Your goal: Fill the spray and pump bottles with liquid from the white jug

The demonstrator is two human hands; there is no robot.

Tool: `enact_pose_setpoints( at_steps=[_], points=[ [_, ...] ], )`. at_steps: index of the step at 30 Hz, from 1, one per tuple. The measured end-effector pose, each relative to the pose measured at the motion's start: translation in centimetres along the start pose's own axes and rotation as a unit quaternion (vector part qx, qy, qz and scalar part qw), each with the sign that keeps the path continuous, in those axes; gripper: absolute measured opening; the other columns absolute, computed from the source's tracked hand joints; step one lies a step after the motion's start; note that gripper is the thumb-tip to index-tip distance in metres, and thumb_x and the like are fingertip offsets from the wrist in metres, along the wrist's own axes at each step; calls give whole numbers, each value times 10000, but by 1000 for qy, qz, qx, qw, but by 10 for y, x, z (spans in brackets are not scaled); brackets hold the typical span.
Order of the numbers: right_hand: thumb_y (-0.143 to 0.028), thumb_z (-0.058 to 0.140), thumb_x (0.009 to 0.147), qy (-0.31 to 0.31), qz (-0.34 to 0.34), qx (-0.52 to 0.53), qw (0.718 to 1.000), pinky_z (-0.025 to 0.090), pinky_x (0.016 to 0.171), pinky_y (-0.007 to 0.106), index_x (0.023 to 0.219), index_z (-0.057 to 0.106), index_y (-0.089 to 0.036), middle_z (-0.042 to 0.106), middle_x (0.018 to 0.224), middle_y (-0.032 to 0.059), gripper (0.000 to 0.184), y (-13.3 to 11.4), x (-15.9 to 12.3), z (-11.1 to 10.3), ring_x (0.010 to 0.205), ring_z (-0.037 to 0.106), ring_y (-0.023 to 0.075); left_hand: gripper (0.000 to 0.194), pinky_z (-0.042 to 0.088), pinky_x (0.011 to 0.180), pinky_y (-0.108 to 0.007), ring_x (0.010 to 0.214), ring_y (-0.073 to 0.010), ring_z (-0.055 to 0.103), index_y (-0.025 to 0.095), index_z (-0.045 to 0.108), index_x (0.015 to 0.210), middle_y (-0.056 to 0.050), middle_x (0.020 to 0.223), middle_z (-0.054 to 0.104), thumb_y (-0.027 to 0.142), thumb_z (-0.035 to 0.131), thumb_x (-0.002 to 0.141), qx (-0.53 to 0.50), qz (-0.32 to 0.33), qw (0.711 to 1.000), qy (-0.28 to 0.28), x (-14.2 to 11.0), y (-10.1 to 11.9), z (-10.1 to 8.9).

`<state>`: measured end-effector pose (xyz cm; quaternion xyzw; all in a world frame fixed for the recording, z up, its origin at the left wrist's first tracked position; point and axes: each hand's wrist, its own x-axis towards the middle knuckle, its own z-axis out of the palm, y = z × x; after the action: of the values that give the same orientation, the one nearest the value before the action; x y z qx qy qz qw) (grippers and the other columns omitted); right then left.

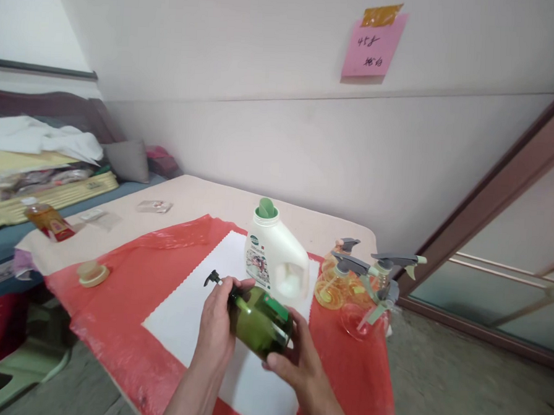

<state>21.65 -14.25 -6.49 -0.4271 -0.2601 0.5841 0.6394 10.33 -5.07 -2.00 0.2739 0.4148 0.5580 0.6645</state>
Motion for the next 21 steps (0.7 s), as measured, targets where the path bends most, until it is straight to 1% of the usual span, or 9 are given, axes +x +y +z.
enact_pose_setpoints(
  at_steps=[2, 4, 6, 8, 9, 11, 13, 16, 21],
  points=[
    [-730, 604, 699, -37, 132, 13, 990, 476, 478, 256, 1204, 512, -183, 687, 949, 128, 750, 1, 4, -4, 575, 664, 178, 306, 478, 763, -321, 861, -220, 651, 168, 616, 790, -93, 968, 721, 461, 689, 737, 22, 0, 1000, -17, -1, 1, -1],
    [-846, 328, 749, -56, 223, 34, 973, 435, 417, 231, 1129, 560, -102, 684, 797, 143, 867, 4, 9, -7, 495, 639, 168, 308, 473, 767, -318, 894, -228, 645, 165, 626, 806, -102, 998, 716, 459, 688, 740, 40, 6, 999, -19, -1, 1, -2],
    [-842, 354, 745, -23, 201, 35, 979, 469, 444, 240, 1178, 547, -132, 683, 987, 174, 853, 6, 11, -8, 611, 674, 183, 320, 472, 761, -315, 895, -229, 643, 163, 630, 816, -105, 1005, 713, 472, 675, 749, 46, 9, 999, -8, 0, 0, -4],
    [-729, 622, 680, 29, 103, 8, 994, 516, 507, 267, 1287, 474, -252, 561, 1307, 141, 787, 7, 10, -7, 814, 684, 214, 330, 472, 742, -311, 875, -226, 645, 161, 627, 816, -106, 989, 714, 483, 667, 753, 44, 5, 999, 4, 2, -1, -6],
    [-627, 756, 603, 43, 53, -8, 998, 526, 531, 273, 1319, 435, -309, 483, 1402, 108, 846, 7, 9, -7, 879, 672, 223, 331, 471, 735, -310, 868, -225, 646, 161, 625, 817, -105, 980, 714, 484, 665, 754, 44, 3, 999, 5, 2, -2, -6],
    [-461, 877, 482, 29, 4, -30, 999, 509, 526, 262, 1335, 409, -332, 496, 1388, 96, 981, 7, 6, -6, 816, 679, 210, 324, 471, 731, -309, 866, -225, 646, 163, 620, 813, -101, 964, 716, 478, 668, 753, 46, 3, 999, -2, 3, -1, -7],
    [-570, 808, 561, -21, 62, -9, 998, 447, 444, 235, 1299, 450, -240, 669, 1096, 115, 884, 7, 5, -5, 584, 659, 165, 321, 471, 740, -312, 875, -227, 644, 166, 612, 800, -98, 956, 717, 476, 677, 747, 49, -4, 999, -17, 3, 0, -7],
    [-794, 414, 766, -73, 213, 101, 969, 376, 365, 201, 1210, 491, -148, 687, 704, 77, 788, 10, 7, -3, 398, 592, 144, 342, 470, 741, -317, 881, -231, 642, 160, 617, 797, -104, 964, 714, 488, 687, 734, 62, -15, 998, -25, 2, 1, -7],
    [-811, 362, 777, -67, 296, 207, 930, 346, 343, 168, 1080, 521, -165, 701, 671, 73, 731, 15, 10, 1, 326, 534, 108, 364, 468, 728, -313, 892, -239, 642, 149, 644, 824, -112, 968, 714, 497, 688, 727, 96, -11, 995, -15, 2, 1, -7]
  ],
)
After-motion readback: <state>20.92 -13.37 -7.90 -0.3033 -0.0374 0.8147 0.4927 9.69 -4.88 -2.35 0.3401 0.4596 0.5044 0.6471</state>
